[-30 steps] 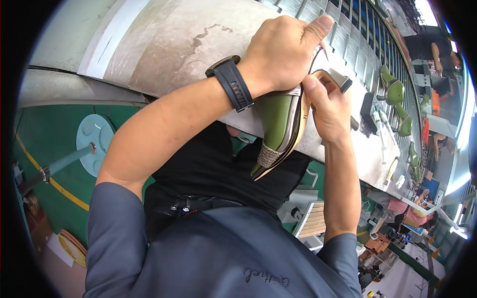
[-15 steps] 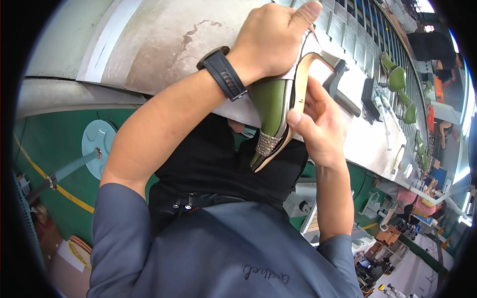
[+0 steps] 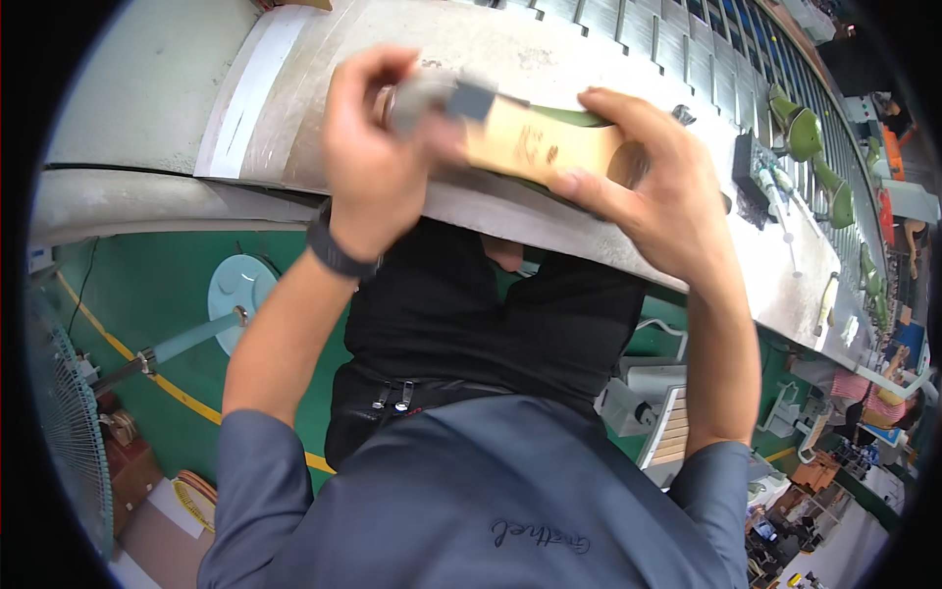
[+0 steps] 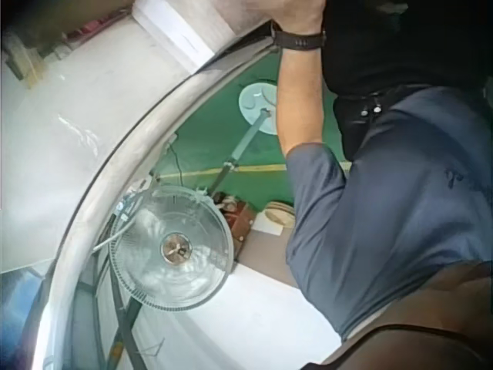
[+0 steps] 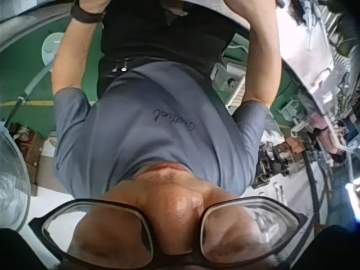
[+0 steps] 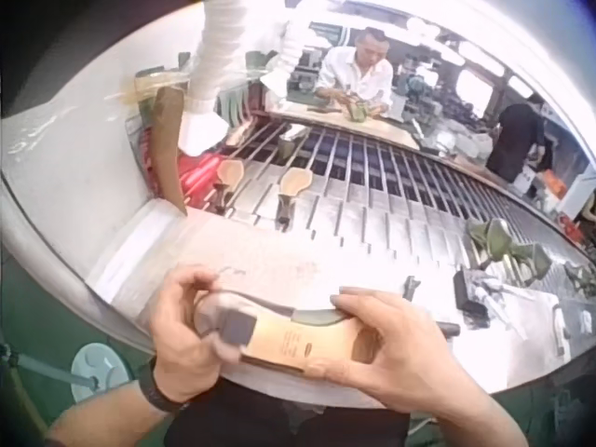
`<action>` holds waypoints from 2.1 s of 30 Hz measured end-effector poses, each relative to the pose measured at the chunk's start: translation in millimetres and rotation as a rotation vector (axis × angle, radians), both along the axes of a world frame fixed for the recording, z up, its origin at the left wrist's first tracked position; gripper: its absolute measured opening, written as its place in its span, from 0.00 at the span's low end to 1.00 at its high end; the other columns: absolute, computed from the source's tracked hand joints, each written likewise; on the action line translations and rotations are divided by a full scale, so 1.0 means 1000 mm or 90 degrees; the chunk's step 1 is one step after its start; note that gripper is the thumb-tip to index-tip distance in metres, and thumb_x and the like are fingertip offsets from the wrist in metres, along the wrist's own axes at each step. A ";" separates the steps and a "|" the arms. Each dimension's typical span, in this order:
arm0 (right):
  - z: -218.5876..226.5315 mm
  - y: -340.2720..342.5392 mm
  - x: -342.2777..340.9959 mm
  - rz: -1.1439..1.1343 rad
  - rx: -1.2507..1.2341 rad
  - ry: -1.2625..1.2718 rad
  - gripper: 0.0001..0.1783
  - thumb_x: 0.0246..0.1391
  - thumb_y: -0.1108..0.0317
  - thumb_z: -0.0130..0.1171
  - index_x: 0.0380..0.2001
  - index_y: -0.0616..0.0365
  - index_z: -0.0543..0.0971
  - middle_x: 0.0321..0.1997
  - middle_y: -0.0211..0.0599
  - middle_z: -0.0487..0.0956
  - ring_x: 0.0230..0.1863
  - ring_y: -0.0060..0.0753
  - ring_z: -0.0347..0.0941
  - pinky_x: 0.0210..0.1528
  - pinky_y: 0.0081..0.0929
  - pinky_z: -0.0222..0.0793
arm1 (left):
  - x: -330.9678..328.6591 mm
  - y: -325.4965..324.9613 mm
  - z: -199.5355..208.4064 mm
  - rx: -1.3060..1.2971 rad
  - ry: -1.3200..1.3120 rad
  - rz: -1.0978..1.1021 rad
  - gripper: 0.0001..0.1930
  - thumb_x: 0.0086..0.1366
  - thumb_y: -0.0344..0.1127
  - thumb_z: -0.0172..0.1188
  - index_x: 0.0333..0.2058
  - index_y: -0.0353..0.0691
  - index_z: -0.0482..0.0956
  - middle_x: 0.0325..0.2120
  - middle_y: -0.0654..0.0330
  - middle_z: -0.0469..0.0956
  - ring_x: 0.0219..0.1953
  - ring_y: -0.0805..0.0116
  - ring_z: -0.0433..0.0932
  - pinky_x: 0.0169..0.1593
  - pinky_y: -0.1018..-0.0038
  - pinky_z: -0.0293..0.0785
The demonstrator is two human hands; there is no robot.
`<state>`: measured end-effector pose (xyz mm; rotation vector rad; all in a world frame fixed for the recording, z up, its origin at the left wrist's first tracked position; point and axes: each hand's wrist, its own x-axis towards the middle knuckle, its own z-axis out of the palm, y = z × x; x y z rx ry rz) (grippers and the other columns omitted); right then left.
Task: The person assembles high-heeled shoes by pressing soles onto shoe lasts by hand, then securing them by tapping along the edges with a hammer.
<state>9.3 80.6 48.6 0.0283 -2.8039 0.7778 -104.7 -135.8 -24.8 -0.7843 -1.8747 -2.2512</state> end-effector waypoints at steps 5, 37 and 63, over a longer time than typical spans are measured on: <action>-0.018 0.033 0.006 0.085 0.095 0.044 0.47 0.38 0.42 0.81 0.62 0.51 0.81 0.69 0.49 0.75 0.70 0.53 0.69 0.70 0.47 0.67 | 0.041 -0.030 0.008 -0.406 0.351 -0.088 0.39 0.48 0.38 0.84 0.59 0.36 0.79 0.59 0.48 0.76 0.57 0.49 0.79 0.61 0.59 0.76; -0.039 0.002 0.002 0.144 0.220 0.173 0.48 0.39 0.35 0.71 0.59 0.56 0.81 0.60 0.35 0.82 0.62 0.40 0.77 0.71 0.55 0.60 | 0.035 -0.014 0.009 -0.457 0.438 -0.125 0.33 0.53 0.39 0.80 0.58 0.37 0.82 0.57 0.46 0.83 0.64 0.50 0.80 0.69 0.50 0.69; -0.026 0.010 0.008 0.132 0.237 0.142 0.44 0.36 0.41 0.75 0.57 0.52 0.84 0.62 0.34 0.83 0.64 0.42 0.77 0.75 0.57 0.56 | 0.041 -0.004 -0.010 -0.411 0.460 -0.073 0.32 0.55 0.39 0.79 0.57 0.35 0.81 0.58 0.46 0.82 0.63 0.47 0.80 0.64 0.53 0.74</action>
